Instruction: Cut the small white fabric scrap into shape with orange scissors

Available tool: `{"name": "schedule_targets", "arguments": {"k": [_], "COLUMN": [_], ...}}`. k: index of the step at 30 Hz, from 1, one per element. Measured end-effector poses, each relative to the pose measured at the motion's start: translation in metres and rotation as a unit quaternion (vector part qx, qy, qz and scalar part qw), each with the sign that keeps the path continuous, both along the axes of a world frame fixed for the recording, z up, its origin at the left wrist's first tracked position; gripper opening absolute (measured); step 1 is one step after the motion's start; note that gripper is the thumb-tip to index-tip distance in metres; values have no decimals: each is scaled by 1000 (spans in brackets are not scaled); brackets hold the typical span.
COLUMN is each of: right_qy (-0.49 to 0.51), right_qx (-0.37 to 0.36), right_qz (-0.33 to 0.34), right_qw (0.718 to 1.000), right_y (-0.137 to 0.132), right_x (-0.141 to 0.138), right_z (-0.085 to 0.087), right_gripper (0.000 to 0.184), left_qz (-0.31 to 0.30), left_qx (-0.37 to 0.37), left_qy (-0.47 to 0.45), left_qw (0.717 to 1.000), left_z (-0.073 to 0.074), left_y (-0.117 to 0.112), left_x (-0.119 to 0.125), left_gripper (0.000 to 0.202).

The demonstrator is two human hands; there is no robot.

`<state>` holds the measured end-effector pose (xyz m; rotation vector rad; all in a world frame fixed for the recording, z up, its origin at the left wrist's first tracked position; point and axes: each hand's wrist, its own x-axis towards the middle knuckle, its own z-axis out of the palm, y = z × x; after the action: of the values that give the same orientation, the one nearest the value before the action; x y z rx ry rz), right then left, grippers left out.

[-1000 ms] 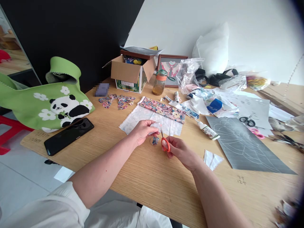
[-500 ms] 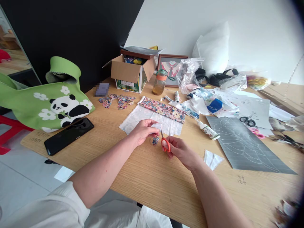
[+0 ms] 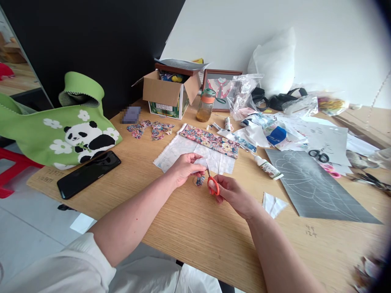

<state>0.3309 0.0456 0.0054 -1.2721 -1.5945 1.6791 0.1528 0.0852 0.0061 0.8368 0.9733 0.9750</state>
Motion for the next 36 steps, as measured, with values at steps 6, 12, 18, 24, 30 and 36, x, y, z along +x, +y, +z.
{"name": "schedule_targets", "arguments": {"k": [6,12,18,24,30,36], "right_qy": [6,-6,7,14,10,10], "right_qx": [-9,-7,-8,-11,-13,-15], "right_qz": [9,10,5,1,-6,3], "right_qw": [1000,1000,1000,1000,1000,1000], "right_y": [-1,-1,0,-1,-1,-1], "right_x": [-1,-1,0,0,-1,1], "right_z": [4,4,3,2,4,3], "right_gripper": [51,52,52,51,52,51], "left_qz": [-6,-12,-14,-16,-20,-29], "left_qx": [0,3,1,-2,-4,-7], "left_qy": [11,9,13,16,14,10], "left_qw": [1000,1000,1000,1000,1000,1000], "left_z": [1,1,2,3,3,4], "left_y": [0,-1,0,0,-1,0], "left_x": [-1,-1,-1,-2,-3,-3], "left_gripper": [36,36,35,35,35,36]}}
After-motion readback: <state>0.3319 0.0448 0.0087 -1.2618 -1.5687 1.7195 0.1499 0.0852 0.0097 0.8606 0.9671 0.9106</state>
